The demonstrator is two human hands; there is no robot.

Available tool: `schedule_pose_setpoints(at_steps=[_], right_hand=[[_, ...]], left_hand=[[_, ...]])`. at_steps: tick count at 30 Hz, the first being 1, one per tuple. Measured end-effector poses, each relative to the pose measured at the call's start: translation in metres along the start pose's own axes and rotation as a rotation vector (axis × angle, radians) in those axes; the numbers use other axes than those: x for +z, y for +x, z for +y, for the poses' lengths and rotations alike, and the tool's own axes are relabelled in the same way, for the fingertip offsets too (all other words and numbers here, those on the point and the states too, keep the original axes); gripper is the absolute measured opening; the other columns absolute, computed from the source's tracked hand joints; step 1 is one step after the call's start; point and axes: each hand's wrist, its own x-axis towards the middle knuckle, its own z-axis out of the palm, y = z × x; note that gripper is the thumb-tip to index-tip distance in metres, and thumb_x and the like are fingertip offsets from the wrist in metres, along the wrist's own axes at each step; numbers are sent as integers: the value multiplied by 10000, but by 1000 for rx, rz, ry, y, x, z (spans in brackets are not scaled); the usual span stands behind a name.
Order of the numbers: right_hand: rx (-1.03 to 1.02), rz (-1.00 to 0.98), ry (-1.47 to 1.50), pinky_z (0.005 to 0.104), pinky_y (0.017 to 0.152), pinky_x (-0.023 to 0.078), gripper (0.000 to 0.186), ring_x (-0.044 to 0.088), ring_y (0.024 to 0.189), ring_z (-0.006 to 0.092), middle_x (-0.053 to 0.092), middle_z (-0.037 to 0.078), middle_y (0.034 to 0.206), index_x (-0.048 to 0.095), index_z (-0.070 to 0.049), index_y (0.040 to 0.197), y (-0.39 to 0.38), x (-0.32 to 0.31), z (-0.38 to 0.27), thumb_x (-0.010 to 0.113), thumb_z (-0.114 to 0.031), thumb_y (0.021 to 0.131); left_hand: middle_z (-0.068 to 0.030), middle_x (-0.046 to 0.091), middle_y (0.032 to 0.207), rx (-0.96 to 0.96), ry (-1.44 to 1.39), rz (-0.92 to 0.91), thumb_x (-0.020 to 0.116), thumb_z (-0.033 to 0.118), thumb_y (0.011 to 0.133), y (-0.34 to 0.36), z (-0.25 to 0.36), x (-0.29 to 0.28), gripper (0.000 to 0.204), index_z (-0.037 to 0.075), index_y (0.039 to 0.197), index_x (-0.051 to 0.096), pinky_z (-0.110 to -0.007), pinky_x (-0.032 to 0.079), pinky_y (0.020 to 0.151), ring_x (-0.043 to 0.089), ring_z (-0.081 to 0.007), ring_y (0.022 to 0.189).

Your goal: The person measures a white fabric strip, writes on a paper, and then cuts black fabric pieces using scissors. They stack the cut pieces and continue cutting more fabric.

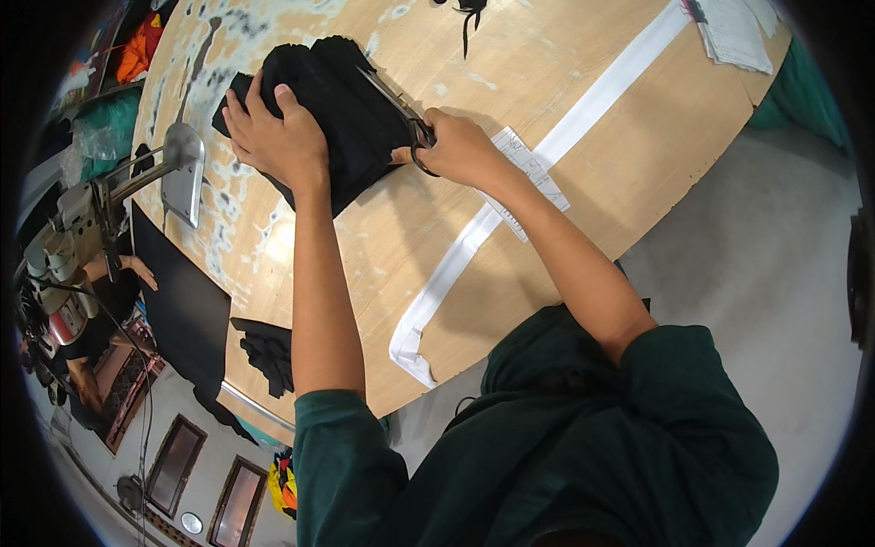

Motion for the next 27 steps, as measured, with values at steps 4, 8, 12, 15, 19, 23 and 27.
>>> schedule_pose_setpoints(at_steps=[4,8,12,15,19,23,27], right_hand=[[77,-176,188,301,537,512,590,650,599,180,632,67,736,642,-26,931,2,-14,2,921,-538,842],[114,-270,213,279,502,503,460,647,564,175,638,87,749,639,-10,939,7,-21,4,883,-397,888],[-22,-91,29,398,675,586,366,730,731,326,700,193,812,635,46,975,9,-8,4,819,-262,905],[-61,24,-62,485,833,589,321,739,882,458,724,284,881,624,83,1034,7,9,0,758,-179,905],[-2,16,-72,528,888,582,302,734,956,519,725,331,916,607,104,1092,7,17,-5,692,-112,898],[-8,18,-53,527,888,580,299,736,963,512,724,340,919,617,120,1079,10,15,-6,693,-106,898],[-20,62,-55,517,863,580,303,742,949,495,728,328,913,643,108,1068,11,17,-3,733,-138,916]], left_hand=[[-186,416,1707,6,-22,0,574,333,1074,-1,-1,0,459,138,1483,654,-568,115,1321,276,-356,1626],[-183,409,1711,9,-26,0,572,322,1080,-2,-2,-1,453,133,1483,650,-572,109,1321,267,-356,1629],[-182,406,1712,1,-29,-6,573,315,1082,-2,-1,-1,449,127,1483,648,-572,105,1322,260,-353,1631],[-180,404,1714,-2,-33,-8,573,313,1083,-2,0,-1,448,126,1483,647,-573,99,1324,257,-353,1632],[-180,399,1716,3,-37,-12,570,314,1085,-1,0,-2,447,128,1485,646,-574,93,1325,252,-351,1634],[-184,398,1715,1,-33,-13,565,312,1086,-1,0,-2,446,127,1484,647,-570,96,1325,252,-350,1634],[-187,400,1714,9,-41,-14,561,320,1085,-1,-2,-1,450,127,1483,647,-570,99,1324,251,-349,1635]])
